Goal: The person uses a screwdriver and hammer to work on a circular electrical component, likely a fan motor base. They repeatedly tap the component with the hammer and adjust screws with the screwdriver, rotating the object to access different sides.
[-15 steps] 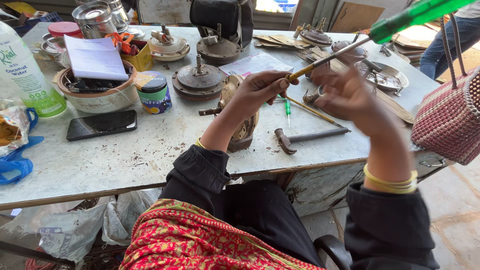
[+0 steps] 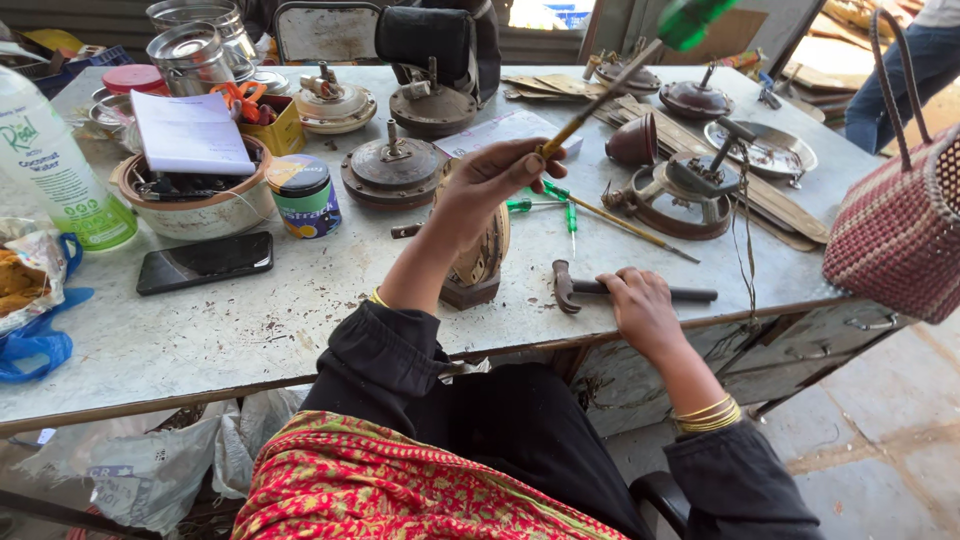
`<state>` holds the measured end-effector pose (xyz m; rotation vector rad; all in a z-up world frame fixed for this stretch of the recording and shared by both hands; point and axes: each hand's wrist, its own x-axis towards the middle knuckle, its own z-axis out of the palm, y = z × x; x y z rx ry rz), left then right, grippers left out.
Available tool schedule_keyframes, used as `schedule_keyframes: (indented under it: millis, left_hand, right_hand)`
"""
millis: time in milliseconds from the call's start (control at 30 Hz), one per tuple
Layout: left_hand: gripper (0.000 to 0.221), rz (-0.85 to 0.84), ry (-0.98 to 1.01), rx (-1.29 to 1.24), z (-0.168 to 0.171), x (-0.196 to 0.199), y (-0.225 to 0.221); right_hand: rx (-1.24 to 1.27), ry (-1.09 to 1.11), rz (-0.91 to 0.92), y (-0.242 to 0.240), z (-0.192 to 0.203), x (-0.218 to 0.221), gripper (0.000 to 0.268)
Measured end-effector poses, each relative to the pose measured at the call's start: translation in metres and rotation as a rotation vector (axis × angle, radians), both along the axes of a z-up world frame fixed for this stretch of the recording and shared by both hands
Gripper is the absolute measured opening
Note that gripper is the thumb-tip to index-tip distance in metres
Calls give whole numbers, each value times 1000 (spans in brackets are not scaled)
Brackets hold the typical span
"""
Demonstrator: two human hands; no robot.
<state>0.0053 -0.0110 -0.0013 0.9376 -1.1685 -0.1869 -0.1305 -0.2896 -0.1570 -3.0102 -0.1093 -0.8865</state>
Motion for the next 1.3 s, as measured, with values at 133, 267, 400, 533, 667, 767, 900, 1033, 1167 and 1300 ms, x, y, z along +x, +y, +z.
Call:
schedule_keyframes:
  millis: [133, 267, 400, 533, 667, 767, 900, 1033, 1167, 1300]
  left_hand:
    - [37, 25, 9, 42, 1, -5, 5]
    - [36, 48, 35, 52, 3, -10, -1]
    - [35, 52, 55, 59, 4, -11, -7]
    - [34, 72, 77, 27, 0, -12, -7]
    - [35, 95, 109, 20, -2, -10, -2]
    - [36, 73, 123, -5, -3, -9, 4]
    - [34, 62, 99, -43, -4, -11, 10]
    - [34, 83, 97, -40, -4, -15, 9]
    - [35, 78, 82, -45, -3, -16, 10]
    - [34, 69, 116, -52, -4, -14, 8]
  right_hand:
    - [64, 75, 27, 7, 10, -19, 33]
    - [106, 114, -43, 17, 15, -40, 36]
    - [303, 13, 15, 24, 20, -49, 34]
    - [603, -17, 35, 24, 19, -43, 35]
    - [941, 56, -32, 21, 10, -32, 40]
    - [1009, 66, 29, 18, -1, -29, 42]
    - [1063, 103, 164, 22, -8, -27, 48]
    - [1187, 127, 169, 31, 1, -36, 46]
    - [1173, 162, -68, 33, 33, -58, 50]
    - [911, -143, 159, 13, 95, -79, 50]
